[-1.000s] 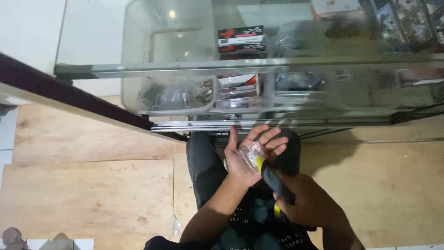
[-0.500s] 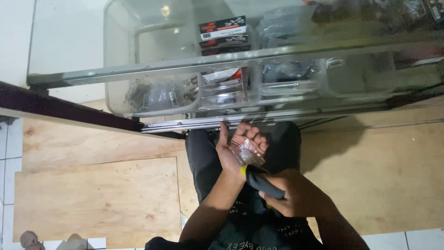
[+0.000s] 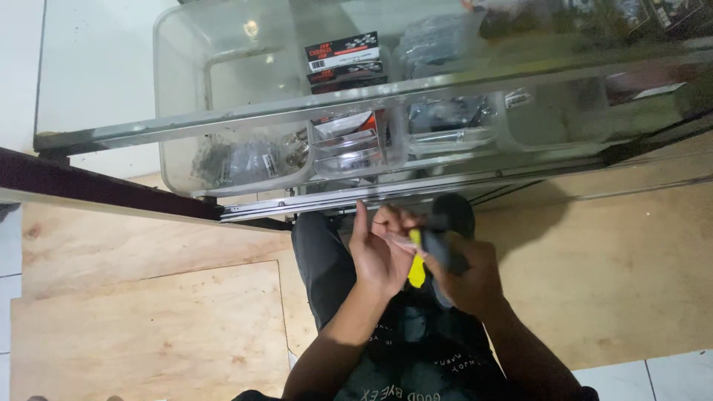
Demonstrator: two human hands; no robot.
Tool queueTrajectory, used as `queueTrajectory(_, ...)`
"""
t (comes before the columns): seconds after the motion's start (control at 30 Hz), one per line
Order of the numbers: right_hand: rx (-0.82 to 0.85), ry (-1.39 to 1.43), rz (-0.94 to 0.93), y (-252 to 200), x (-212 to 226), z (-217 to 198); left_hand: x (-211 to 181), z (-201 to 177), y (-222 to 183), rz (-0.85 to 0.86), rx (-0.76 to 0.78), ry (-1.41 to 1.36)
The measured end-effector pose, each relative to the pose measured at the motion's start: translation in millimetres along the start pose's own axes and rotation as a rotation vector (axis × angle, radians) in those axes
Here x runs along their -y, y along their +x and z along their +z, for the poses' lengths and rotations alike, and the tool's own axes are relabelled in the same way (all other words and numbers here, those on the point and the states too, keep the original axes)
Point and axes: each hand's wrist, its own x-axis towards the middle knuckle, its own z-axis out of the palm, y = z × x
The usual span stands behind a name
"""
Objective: The person removes small plastic bags containing parts from a bin inside a glass cabinet, scans the barcode on each bag using a handheld scanner, and then places the bags back into the cabinet.
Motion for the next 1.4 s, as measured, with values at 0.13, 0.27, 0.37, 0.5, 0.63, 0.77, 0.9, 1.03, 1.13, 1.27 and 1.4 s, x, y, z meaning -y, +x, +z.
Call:
queueTrajectory(0.13,-0.066,0.046,0.206,11.2,15.0,-13.7,6.3,-3.4,-5.3,0.305,0.145,0.555)
queueTrajectory(0.27,-0.11,0.018,0.152,11.6,4.7,-27.8,-16.5,41.7,-15.3,0.376,0.257,1.326)
queueTrajectory(0.37,-0.148,0.065,0.161,7.1,-6.4,-34.5,-29.5,83.2,-10.8,0.282,0.454,1.612)
queueTrajectory(0.5,-0.259,0.093,0.165,10.1,2.3,-50.3,-28.9,122.1,-0.9,0.118,0.651,2.023)
queueTrajectory(0.63,-0.4,0.107,0.129,-2.3,-39.0,-70.8,-10.8,173.2,39.3,0.241,0.746,2.242)
queueTrajectory(0.77,-0.454,0.103,0.129,-4.2,-29.7,-78.2,35.1,193.7,107.8,0.328,0.846,2.405)
queueTrajectory(0.9,-0.478,0.083,0.131,-13.7,-50.5,-90.0,86.5,164.3,188.0,-0.012,0.768,2.436)
queueTrajectory(1.03,-0.301,-0.057,0.039,23.5,-37.2,-118.2,99.4,141.9,236.0,-0.002,0.972,2.453)
queueTrajectory(1.13,-0.201,-0.47,-0.488,49.9,-48.4,-129.9,115.7,107.2,271.2,0.111,1.117,2.482)
queueTrajectory(1.27,-0.031,-0.325,-0.319,66.4,-25.2,-134.2,121.6,104.1,274.2,0.249,1.061,2.542)
queueTrajectory(1.4,-0.074,-0.475,-0.372,71.4,-34.9,-132.7,132.0,99.2,279.0,0.411,0.992,2.596)
